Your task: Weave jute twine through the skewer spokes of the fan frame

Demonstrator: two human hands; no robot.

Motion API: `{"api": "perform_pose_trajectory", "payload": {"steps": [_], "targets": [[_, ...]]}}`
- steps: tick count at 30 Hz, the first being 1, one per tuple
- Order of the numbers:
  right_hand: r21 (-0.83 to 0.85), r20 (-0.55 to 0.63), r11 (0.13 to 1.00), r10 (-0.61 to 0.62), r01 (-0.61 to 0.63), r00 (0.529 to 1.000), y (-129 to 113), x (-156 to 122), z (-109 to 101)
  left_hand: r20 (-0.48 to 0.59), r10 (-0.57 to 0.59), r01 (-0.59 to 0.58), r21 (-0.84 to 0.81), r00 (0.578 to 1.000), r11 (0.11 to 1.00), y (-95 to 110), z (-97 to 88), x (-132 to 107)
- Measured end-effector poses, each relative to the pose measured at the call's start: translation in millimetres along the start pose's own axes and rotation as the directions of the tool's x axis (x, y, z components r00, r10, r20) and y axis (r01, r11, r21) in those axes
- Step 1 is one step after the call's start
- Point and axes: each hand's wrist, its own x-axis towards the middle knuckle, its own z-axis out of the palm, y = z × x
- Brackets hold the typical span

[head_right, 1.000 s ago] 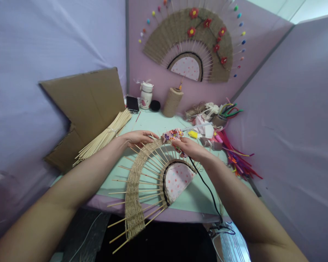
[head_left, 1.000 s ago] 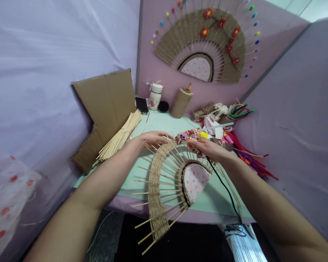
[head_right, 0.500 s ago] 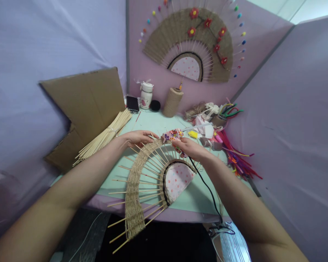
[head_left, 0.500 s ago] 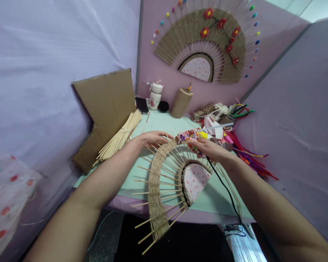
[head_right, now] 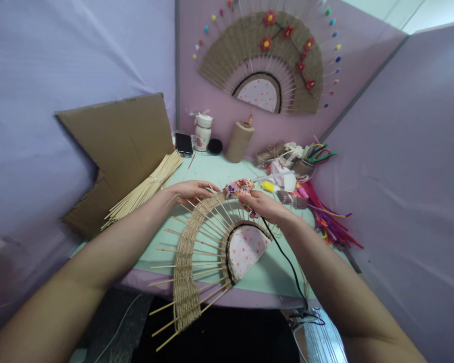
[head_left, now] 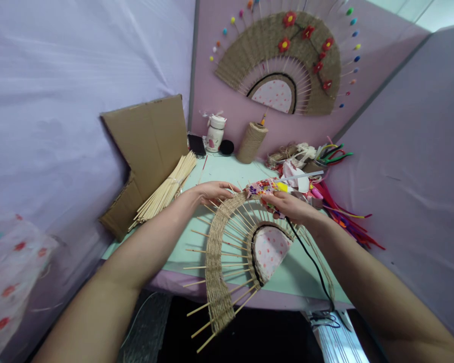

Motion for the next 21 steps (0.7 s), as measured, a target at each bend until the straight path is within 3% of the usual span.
{"api": "perform_pose_trajectory", "payload": {"steps": [8, 13, 17, 21], "targets": [[0.087, 0.008, 0.996, 0.005, -0.006, 1.000, 2.8, 4.6, 1.4, 0.005, -0.006, 0.006, -0.005, 1.000, 1.000, 1.8, 0.9, -2.0], [0.056, -0.172, 0.996, -0.058, 0.068, 0.983, 4.9, 3.2, -0.4, -0.001, -0.004, 0.004, -0.012, 1.000, 1.000, 1.2, 0.1, -1.9], [-0.121, -0.354, 0.989, -0.123, 0.085, 0.927, 21.3, -16.5, -25.1, -0.039, 0.000, -0.001, -0.017, 0.999, 1.000, 0.9, 1.3, -2.0], [-0.343, -0.471, 0.938, -0.209, 0.040, 0.857, 65.3, -56.8, -66.1, -0.099, -0.011, 0.008, -0.032, 0.995, 0.999, 0.0, 2.3, -0.7]]}}
